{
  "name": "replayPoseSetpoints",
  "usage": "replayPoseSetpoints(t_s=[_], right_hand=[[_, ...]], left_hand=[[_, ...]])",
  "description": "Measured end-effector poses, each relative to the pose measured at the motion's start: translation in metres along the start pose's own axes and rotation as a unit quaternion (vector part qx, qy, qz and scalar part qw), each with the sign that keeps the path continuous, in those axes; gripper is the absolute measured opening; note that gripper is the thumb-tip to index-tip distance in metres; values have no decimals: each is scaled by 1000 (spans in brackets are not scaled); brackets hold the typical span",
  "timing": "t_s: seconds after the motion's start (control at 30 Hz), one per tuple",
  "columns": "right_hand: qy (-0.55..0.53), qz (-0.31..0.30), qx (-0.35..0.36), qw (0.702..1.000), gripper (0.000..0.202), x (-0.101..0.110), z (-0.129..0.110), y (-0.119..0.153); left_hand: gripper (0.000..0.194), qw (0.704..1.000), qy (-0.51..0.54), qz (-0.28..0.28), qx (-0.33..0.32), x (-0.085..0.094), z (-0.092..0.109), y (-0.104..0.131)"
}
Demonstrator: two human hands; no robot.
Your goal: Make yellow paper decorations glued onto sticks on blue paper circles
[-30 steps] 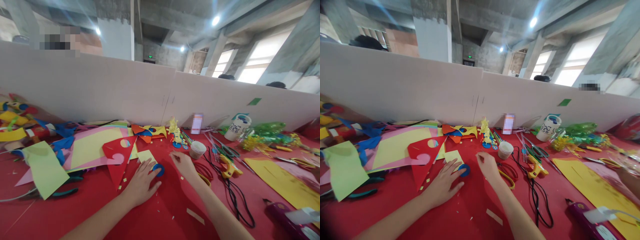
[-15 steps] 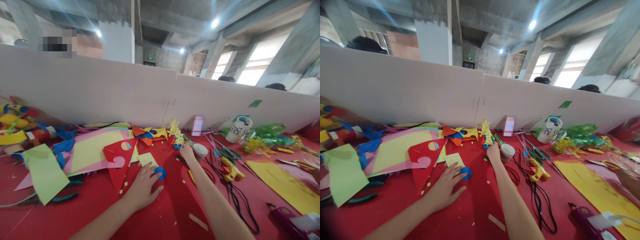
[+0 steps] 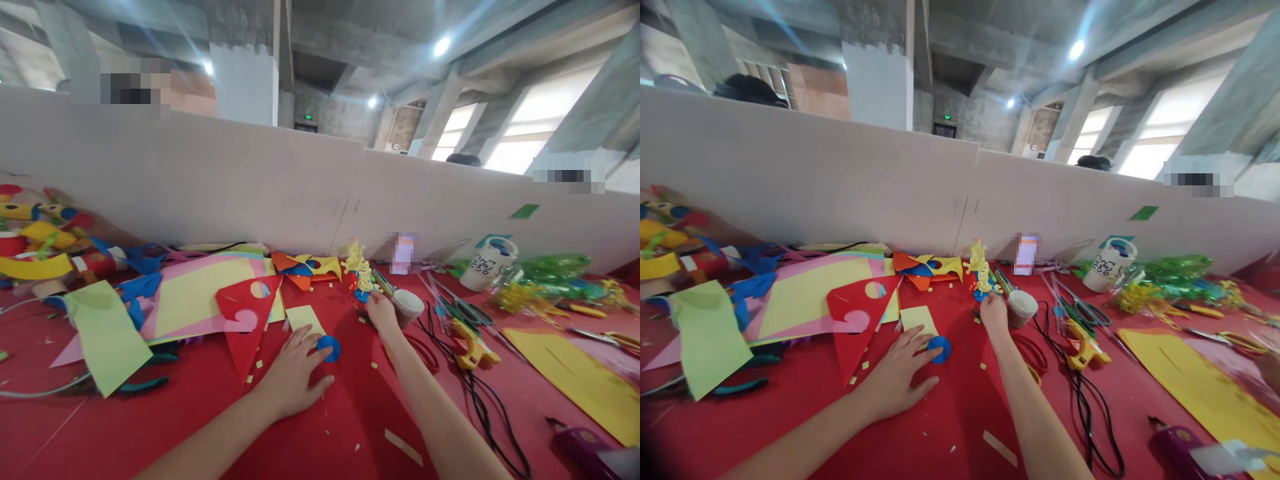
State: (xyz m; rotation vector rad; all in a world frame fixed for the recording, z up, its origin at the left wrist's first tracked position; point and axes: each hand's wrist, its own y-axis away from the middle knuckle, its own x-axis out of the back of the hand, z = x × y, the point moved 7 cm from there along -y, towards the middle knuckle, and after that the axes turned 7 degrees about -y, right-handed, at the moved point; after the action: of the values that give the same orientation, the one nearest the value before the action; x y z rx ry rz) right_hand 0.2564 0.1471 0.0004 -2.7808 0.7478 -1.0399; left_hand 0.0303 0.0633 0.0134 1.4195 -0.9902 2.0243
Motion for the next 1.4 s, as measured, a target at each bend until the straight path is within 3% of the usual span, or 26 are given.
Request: replayPoseSetpoints(t_s=[0.2,0.27,0.33,0.47,0.6,0.73,0.83,0.93,1.0,1.07,1.17,1.33,1.4], right_hand=[[-30,-157,92,983,15,-25,-46,75],[-29,-180,154,971,30,-31,-61,98],[-22,-182,187,965,31,-33,-68,109],[-88,-171,149,970,18,-32,-58,103],[-224,-154,80,959,13,-29,-40,88],[-251,-168,68,951,17,-30,-35,83],[-260,-204,73,941,11,-32,-41,90],[-246,-285,91,922,8,-37,-57,105],[-219,-345,122,904,15,-39,-69,117],[-191,-366,173,894,18,-36,-81,125],[-170,-339,224,898,20,-31,-88,125],[-117,-177,154,965,21,-26,-60,103],[-96,-138,154,974,19,-26,-55,100]], left_hand=[[40,999,30,28,4,0,-3,-1],[40,998,36,44,16,0,-7,-2],[37,997,35,57,35,1,-11,-3],[33,996,39,61,47,1,-14,-3],[34,999,30,7,15,-1,-7,-3],[40,999,-15,-42,-8,-3,0,-1],[40,999,-34,-29,10,-4,-2,0],[41,999,-16,-8,34,-8,-7,-1],[45,999,12,16,47,-8,-12,-2],[47,995,36,54,75,-5,-18,-3],[39,985,54,104,124,1,-28,-2],[19,986,25,110,123,7,-29,-2],[18,988,13,108,113,9,-28,-3]])
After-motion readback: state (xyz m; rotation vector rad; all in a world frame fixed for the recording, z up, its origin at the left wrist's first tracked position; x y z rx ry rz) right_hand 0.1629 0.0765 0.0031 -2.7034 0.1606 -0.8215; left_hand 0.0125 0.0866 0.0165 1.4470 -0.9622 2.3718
